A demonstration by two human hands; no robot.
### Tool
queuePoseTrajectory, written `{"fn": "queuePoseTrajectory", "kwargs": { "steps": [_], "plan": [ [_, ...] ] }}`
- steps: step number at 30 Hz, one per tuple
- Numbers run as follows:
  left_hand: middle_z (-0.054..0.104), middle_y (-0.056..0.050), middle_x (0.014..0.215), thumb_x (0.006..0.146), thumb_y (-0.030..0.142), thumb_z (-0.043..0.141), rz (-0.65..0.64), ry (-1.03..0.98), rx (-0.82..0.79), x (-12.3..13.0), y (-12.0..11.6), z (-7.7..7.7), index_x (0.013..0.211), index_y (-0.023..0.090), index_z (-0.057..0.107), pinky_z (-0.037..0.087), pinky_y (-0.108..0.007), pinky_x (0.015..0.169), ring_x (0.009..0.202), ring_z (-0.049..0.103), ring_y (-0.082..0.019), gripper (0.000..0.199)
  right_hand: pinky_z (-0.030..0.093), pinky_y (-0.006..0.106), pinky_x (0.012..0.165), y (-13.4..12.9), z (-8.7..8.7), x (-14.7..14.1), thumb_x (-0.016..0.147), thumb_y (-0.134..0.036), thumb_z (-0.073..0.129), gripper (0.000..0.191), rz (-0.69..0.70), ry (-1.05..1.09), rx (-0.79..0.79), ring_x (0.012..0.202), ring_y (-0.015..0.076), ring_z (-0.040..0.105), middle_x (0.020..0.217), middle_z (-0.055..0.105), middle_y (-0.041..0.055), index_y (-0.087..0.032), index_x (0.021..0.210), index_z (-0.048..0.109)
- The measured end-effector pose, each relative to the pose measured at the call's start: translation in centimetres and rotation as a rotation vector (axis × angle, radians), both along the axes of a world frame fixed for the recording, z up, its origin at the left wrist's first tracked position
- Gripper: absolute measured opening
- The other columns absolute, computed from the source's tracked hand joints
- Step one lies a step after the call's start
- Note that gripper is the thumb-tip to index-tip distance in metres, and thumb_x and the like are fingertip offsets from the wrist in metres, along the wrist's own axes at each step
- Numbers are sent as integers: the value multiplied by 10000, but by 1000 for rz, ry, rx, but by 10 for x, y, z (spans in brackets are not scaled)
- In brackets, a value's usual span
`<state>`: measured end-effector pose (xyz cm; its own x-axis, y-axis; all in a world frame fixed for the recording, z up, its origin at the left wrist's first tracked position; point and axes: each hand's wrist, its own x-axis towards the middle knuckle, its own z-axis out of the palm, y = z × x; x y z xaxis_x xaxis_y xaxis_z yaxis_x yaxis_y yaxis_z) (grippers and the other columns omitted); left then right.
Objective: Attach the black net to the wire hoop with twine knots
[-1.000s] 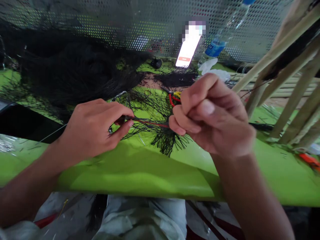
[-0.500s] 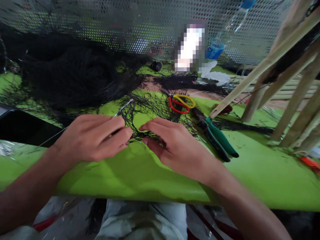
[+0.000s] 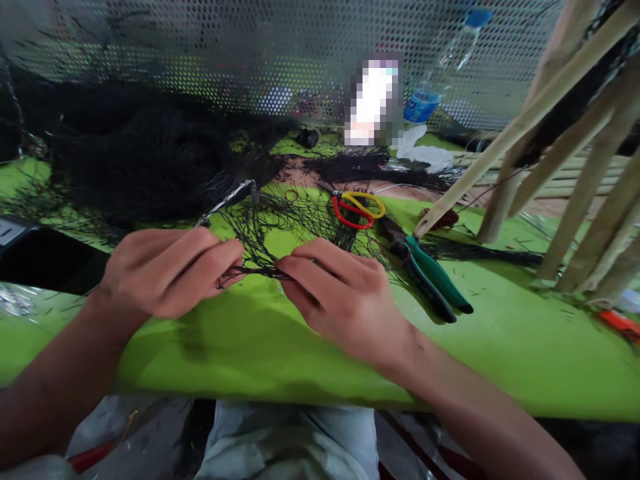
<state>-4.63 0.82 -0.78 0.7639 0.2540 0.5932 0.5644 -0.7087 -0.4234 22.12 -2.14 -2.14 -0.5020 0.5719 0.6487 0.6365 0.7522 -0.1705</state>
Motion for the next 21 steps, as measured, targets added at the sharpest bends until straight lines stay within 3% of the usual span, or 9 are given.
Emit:
{"fn": "queuePoseTrajectory", "kwargs": {
  "steps": [5,9,13,16,21],
  "plan": [
    [731,-7,782,897,303,820,10,-50,13,6,4,-2,1164,212,688,527,-331,552,574,668,-162,311,497,275,620,-1,-5,-2,1008,-114,631,151,-27,-8,20,769,101,706,936,779,1,-181,952,754],
    [804,9,948,943,301,799,42,-120,-115,9,3,-5,1254,246,620,572,-306,625,713,759,-161,363,500,264,628,2,-7,0,1022,-140,625,156,-53,23,9,752,101,691,944,778,18,-181,943,752],
    [824,-9,1070,944,315,821,21,-114,-112,10,1,-3,1432,195,545,624,-294,734,800,786,-157,573,495,257,620,5,-5,3,1036,-157,611,162,-50,20,-8,777,108,701,971,778,38,-175,979,762],
    [803,-15,1135,937,383,827,12,-134,-112,12,0,0,1437,221,558,637,-298,800,899,786,-168,590,499,257,622,6,-2,5,1025,-149,622,159,-47,15,-6,781,114,700,984,770,43,-170,988,775],
    [735,-75,1349,946,420,777,78,-103,-192,19,4,3,1368,211,638,609,-374,708,849,765,-189,491,494,261,611,9,0,8,1013,-143,628,181,-73,6,21,741,114,673,923,734,42,-177,943,791]
  ]
}}
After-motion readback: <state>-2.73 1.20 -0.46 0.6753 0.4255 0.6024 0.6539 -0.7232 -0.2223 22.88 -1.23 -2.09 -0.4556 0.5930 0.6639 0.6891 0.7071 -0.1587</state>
